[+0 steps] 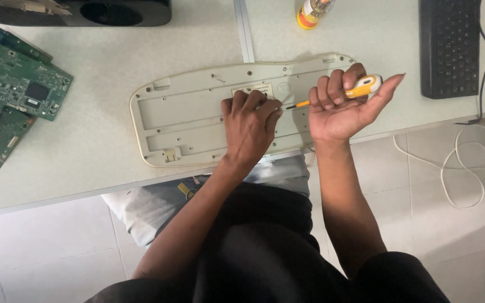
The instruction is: Using a screwdriver to remove multiple screws from the back of a white keyboard casing on a repair bench.
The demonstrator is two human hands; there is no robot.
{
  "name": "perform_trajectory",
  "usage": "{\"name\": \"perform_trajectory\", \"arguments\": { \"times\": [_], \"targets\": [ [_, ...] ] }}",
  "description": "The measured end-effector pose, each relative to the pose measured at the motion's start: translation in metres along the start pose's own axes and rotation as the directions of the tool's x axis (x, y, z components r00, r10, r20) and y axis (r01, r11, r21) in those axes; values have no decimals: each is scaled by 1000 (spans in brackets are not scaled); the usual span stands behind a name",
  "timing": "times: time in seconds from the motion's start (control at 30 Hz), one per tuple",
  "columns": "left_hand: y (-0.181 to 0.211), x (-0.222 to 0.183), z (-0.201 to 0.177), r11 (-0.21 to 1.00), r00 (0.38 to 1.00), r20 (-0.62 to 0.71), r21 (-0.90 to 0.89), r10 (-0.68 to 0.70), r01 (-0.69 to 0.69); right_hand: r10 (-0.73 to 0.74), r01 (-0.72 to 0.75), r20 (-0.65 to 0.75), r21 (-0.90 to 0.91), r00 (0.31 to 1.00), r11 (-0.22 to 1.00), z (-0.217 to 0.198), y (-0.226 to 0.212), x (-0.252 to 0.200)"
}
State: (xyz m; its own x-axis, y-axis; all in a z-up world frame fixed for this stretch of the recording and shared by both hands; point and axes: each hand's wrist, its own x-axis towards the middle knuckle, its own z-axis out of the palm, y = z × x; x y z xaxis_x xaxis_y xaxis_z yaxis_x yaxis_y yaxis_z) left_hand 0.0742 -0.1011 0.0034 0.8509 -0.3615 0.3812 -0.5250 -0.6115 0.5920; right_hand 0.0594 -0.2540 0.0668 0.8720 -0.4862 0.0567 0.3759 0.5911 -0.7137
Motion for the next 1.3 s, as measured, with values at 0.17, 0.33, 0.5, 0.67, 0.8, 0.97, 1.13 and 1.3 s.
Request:
{"name": "perform_trajectory", "arguments": {
  "times": [0.17,0.33,0.5,0.67,0.8,0.97,1.13,1.3],
  "targets": [
    [1,1,-3,1000,1000,-1,-6,8,-8,11,-12,-44,-42,999,999,1,7,1],
    [0,0,-2,1000,1000,-17,-20,-4,4,18,-20,-53,-37,998,999,1,10,2],
    [-1,-1,0,999,1000,-20,-32,-7,6,28,-29,-22,-44,999,999,1,13,2],
    [1,0,-2,999,1000,-23,-30,-12,11,25,-25,-6,-48,1000,999,-6,17,3],
    [1,0,-3,999,1000,-22,-36,-13,12,14,-14,3,-87,1000,996,-6,20,2],
    [-1,-1,1,1000,1000,-27,-12,-10,9,-26,88,190,-328,981,941,-15,19,3],
    [-1,-1,0,1000,999,-36,-8,-1,1,79,404,485,-799,871,445,11,-23,0],
    [-3,-2,0,1000,1000,-23,1,11,-11,155,720,707,-692,690,-48,21,-48,1]
  ]
}}
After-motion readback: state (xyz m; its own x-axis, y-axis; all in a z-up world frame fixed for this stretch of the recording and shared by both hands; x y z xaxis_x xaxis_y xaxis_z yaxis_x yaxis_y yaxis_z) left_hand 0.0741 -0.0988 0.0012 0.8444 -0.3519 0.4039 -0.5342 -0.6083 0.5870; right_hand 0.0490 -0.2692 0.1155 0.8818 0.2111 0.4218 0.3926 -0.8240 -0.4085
